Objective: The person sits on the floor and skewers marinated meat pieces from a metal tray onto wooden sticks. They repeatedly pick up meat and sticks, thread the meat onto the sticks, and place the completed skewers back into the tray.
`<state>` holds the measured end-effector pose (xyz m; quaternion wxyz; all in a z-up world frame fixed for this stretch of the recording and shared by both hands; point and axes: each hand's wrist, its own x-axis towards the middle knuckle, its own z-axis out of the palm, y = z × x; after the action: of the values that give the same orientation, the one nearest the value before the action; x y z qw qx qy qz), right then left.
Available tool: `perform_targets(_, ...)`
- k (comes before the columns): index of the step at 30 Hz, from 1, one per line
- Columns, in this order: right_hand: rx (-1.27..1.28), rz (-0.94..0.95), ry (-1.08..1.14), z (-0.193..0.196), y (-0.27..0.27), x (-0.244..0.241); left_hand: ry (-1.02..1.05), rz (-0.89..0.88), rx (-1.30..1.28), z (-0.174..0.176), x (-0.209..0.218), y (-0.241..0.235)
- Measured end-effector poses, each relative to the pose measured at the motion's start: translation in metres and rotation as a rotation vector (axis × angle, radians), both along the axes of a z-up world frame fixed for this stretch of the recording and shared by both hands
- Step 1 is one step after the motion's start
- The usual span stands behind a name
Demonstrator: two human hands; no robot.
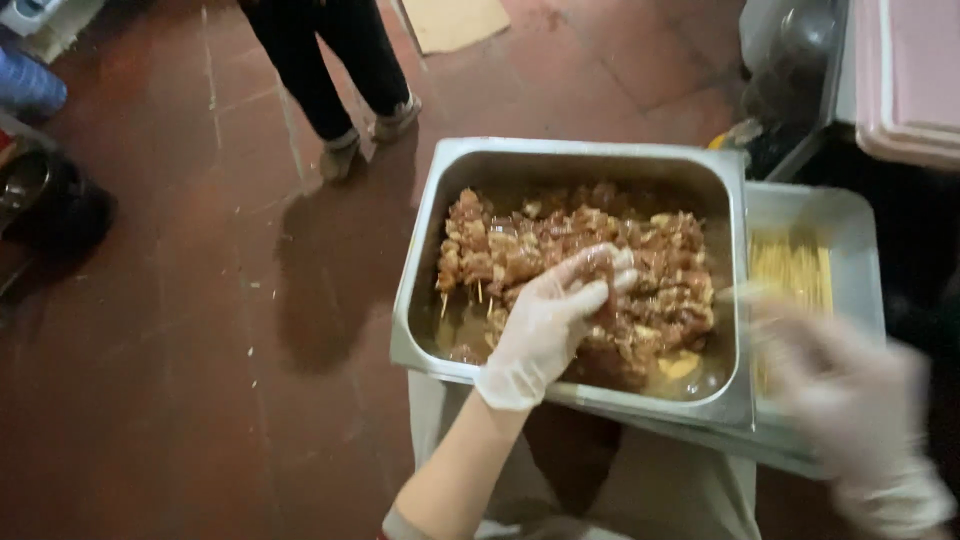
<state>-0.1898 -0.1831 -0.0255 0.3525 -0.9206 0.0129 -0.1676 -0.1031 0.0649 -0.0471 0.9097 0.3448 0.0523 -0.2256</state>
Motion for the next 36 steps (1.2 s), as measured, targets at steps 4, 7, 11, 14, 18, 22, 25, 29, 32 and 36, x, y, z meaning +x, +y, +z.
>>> perform_targets(4,0.055,0.156,-0.091,0.015,0.063,0.003,-0.057,0.048,0.063,-0.001,-0.009,0.002)
perform_targets(7,-0.031,0.163,-0.075,0.01,0.073,0.006,-0.108,0.108,0.103,-0.004,-0.009,0.002)
perform_targets(11,-0.013,0.244,-0.108,0.009,0.077,0.007,-0.096,0.141,-0.028,-0.006,-0.013,-0.001)
perform_targets(14,0.01,0.243,-0.102,0.009,0.082,0.009,-0.18,0.178,0.136,-0.004,-0.013,0.0)
perform_targets(18,0.042,0.251,-0.152,0.005,0.089,0.014,-0.425,0.324,0.357,-0.012,-0.016,-0.007)
perform_targets(22,0.121,0.204,-0.08,-0.002,0.095,0.018,-0.594,0.413,0.507,-0.014,-0.025,-0.015)
perform_targets(25,0.13,0.183,-0.136,-0.002,0.097,0.025,-0.703,0.308,0.658,-0.005,-0.027,-0.014)
perform_targets(29,0.249,0.093,0.052,0.006,0.087,0.034,-0.808,0.476,1.14,0.006,-0.031,-0.003)
perform_targets(32,0.343,0.08,0.183,0.016,0.087,0.038,-0.607,0.265,1.029,0.004,-0.036,0.001)
perform_targets(36,0.401,0.167,0.266,0.02,0.087,0.035,0.076,-0.048,0.09,0.005,-0.022,-0.003)
